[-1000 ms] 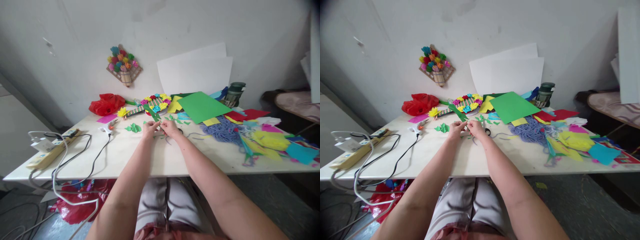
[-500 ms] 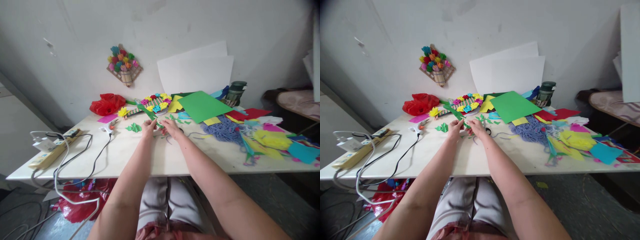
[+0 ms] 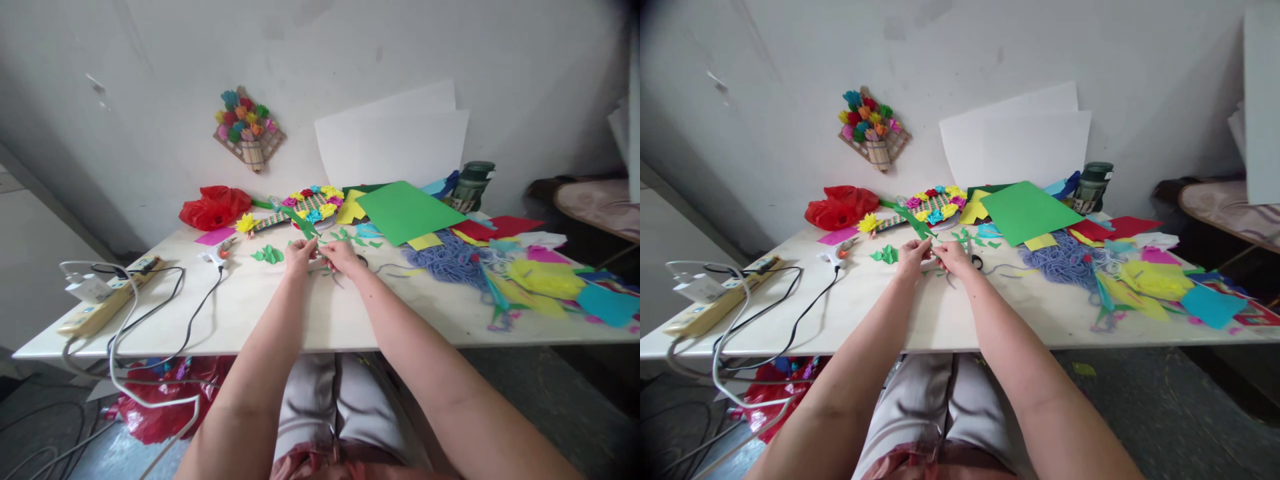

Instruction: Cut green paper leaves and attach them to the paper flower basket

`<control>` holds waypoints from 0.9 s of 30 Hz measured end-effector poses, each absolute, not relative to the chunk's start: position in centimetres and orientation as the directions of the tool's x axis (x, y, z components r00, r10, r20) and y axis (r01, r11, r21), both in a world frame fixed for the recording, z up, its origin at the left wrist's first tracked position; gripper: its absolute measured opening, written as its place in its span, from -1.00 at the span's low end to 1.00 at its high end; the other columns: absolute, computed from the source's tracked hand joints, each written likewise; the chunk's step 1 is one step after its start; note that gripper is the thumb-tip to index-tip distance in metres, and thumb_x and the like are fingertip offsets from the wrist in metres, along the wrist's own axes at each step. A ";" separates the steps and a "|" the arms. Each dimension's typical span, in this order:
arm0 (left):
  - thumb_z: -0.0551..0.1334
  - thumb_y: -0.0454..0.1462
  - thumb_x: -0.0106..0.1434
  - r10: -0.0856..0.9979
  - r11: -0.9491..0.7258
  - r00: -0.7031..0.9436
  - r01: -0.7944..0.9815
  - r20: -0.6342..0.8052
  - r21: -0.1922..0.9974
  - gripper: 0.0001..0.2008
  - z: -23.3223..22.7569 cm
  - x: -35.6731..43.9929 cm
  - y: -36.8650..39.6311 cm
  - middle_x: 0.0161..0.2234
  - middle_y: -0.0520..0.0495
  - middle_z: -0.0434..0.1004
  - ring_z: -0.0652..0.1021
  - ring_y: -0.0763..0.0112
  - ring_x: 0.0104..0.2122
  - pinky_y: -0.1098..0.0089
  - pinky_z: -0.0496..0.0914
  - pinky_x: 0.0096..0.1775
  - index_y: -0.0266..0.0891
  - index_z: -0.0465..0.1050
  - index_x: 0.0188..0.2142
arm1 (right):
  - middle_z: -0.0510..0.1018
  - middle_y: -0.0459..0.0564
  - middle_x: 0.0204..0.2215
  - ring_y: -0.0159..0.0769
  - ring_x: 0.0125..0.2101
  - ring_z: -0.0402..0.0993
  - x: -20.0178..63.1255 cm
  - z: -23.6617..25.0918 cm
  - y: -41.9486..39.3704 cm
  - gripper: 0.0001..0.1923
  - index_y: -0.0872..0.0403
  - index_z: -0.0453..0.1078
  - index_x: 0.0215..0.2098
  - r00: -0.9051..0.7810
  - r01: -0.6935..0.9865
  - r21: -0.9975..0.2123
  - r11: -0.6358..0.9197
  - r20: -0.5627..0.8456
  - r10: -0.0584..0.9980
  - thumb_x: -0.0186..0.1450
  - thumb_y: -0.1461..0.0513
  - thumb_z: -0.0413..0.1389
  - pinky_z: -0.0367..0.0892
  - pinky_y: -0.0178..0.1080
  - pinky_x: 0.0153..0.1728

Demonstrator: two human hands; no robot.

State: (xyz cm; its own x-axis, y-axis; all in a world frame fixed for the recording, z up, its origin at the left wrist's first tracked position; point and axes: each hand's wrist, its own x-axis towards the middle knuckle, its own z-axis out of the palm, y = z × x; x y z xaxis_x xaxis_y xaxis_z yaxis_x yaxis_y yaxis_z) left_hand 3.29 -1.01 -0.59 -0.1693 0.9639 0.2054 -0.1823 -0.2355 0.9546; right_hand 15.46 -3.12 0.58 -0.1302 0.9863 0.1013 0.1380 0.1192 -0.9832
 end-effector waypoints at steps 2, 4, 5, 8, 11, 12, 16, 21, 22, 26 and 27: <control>0.41 -0.06 -0.15 0.967 -0.217 -0.178 -0.206 0.182 0.954 -0.62 -0.5 3.4 -1.1 -0.73 0.06 0.33 0.33 0.58 -0.70 0.48 0.26 -0.55 -0.27 0.30 -0.65 | 0.35 -0.14 -0.76 -0.53 -0.79 0.13 15.4 0.5 -3.1 -0.76 0.09 0.29 -0.61 -0.137 0.133 -0.981 0.140 0.122 0.983 0.20 0.22 0.11 0.02 -0.45 -0.82; 0.42 -0.07 -0.17 0.970 -0.201 -0.185 -0.235 0.159 0.951 -0.62 -0.4 3.5 -1.3 -0.74 0.08 0.32 0.32 0.58 -0.70 0.48 0.25 -0.56 -0.27 0.30 -0.65 | 0.35 -0.15 -0.76 -0.54 -0.80 0.11 15.4 0.5 -3.0 -0.74 0.09 0.27 -0.62 -0.141 0.117 -0.981 0.155 0.138 0.980 0.18 0.20 0.13 -0.01 -0.45 -0.83; 0.42 -0.08 -0.18 0.971 -0.195 -0.187 -0.250 0.150 0.948 -0.62 -0.3 3.5 -1.4 -0.74 0.08 0.31 0.32 0.58 -0.70 0.48 0.24 -0.56 -0.27 0.30 -0.65 | 0.34 -0.15 -0.77 -0.55 -0.81 0.09 15.4 0.5 -3.0 -0.74 0.08 0.26 -0.62 -0.142 0.109 -0.981 0.158 0.142 0.980 0.18 0.19 0.14 -0.02 -0.44 -0.83; 0.43 -0.08 -0.18 0.974 -0.183 -0.180 -0.289 0.134 0.940 -0.61 -0.1 3.6 -1.6 -0.73 0.09 0.30 0.30 0.60 -0.70 0.49 0.23 -0.57 -0.28 0.30 -0.64 | 0.33 -0.16 -0.78 -0.56 -0.83 0.04 15.3 0.6 -3.1 -0.72 0.08 0.25 -0.62 -0.149 0.087 -0.984 0.155 0.141 0.979 0.17 0.16 0.14 -0.06 -0.44 -0.84; 0.43 -0.08 -0.17 0.983 -0.162 -0.133 -0.326 0.125 0.931 -0.60 0.1 3.5 -1.8 -0.72 0.10 0.30 0.29 0.62 -0.70 0.50 0.23 -0.57 -0.28 0.29 -0.63 | 0.32 -0.18 -0.78 -0.57 -0.83 0.02 15.3 0.6 -3.2 -0.72 0.08 0.24 -0.61 -0.171 0.036 -0.989 0.144 0.136 0.976 0.16 0.13 0.14 -0.08 -0.44 -0.84; 0.43 -0.08 -0.17 0.987 -0.150 -0.105 -0.345 0.121 0.927 -0.60 0.1 3.4 -1.8 -0.71 0.10 0.30 0.30 0.63 -0.69 0.50 0.24 -0.57 -0.29 0.30 -0.63 | 0.32 -0.20 -0.78 -0.58 -0.84 0.01 15.4 0.7 -3.3 -0.72 0.08 0.23 -0.61 -0.178 0.014 -0.990 0.138 0.133 0.975 0.16 0.13 0.14 -0.08 -0.44 -0.84; 0.43 -0.10 -0.14 0.991 -0.074 0.069 -0.431 0.114 0.899 -0.64 0.3 3.0 -2.1 -0.65 0.09 0.31 0.35 0.62 -0.64 0.49 0.34 -0.48 -0.31 0.36 -0.54 | 0.27 -0.24 -0.80 -0.60 -0.84 -0.02 15.8 0.8 -3.4 -0.72 0.08 0.21 -0.61 -0.201 -0.051 -0.994 0.094 0.102 0.974 0.14 0.13 0.14 -0.13 -0.46 -0.84; 0.43 -0.18 -0.11 0.972 -0.031 0.192 -0.478 0.138 0.878 -0.70 0.2 2.5 -2.0 -0.62 0.07 0.34 0.40 0.60 -0.60 0.47 0.38 -0.40 -0.33 0.39 -0.52 | 0.29 -0.24 -0.80 -0.60 -0.83 0.00 16.0 1.0 -3.4 -0.73 0.09 0.21 -0.61 -0.247 -0.077 -0.994 0.076 0.093 0.965 0.13 0.15 0.13 -0.13 -0.48 -0.84; 0.43 -0.19 -0.11 0.972 -0.037 0.186 -0.482 0.144 0.875 -0.70 0.2 2.5 -2.0 -0.62 0.06 0.35 0.41 0.59 -0.60 0.47 0.38 -0.40 -0.33 0.38 -0.53 | 0.30 -0.23 -0.80 -0.60 -0.83 0.01 16.0 1.0 -3.5 -0.73 0.10 0.21 -0.62 -0.256 -0.081 -0.993 0.084 0.102 0.961 0.13 0.15 0.14 -0.11 -0.48 -0.84; 0.43 -0.21 -0.13 0.986 -0.072 0.101 -0.481 0.136 0.874 -0.69 0.2 2.7 -1.8 -0.66 0.07 0.32 0.38 0.61 -0.63 0.49 0.33 -0.45 -0.34 0.35 -0.58 | 0.34 -0.20 -0.77 -0.59 -0.81 0.06 15.9 1.0 -3.5 -0.74 0.11 0.24 -0.61 -0.271 -0.098 -0.990 0.097 0.120 0.955 0.10 0.15 0.18 -0.03 -0.47 -0.83; 0.43 -0.20 -0.13 0.988 -0.082 0.078 -0.473 0.135 0.877 -0.69 0.2 2.8 -1.8 -0.66 0.08 0.31 0.38 0.61 -0.64 0.49 0.32 -0.46 -0.33 0.34 -0.59 | 0.36 -0.19 -0.76 -0.58 -0.81 0.08 15.9 0.9 -3.4 -0.75 0.11 0.26 -0.60 -0.271 -0.096 -0.991 0.097 0.120 0.955 0.09 0.16 0.18 -0.02 -0.47 -0.82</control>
State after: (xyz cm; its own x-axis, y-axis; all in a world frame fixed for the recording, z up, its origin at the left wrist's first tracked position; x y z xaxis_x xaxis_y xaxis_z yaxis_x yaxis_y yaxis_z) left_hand 2.76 -1.85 0.21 0.0783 0.9878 0.1347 -0.4728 -0.0822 0.8773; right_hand 15.88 -3.44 0.93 -0.2711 0.9551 0.1199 -0.0960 0.0971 -0.9906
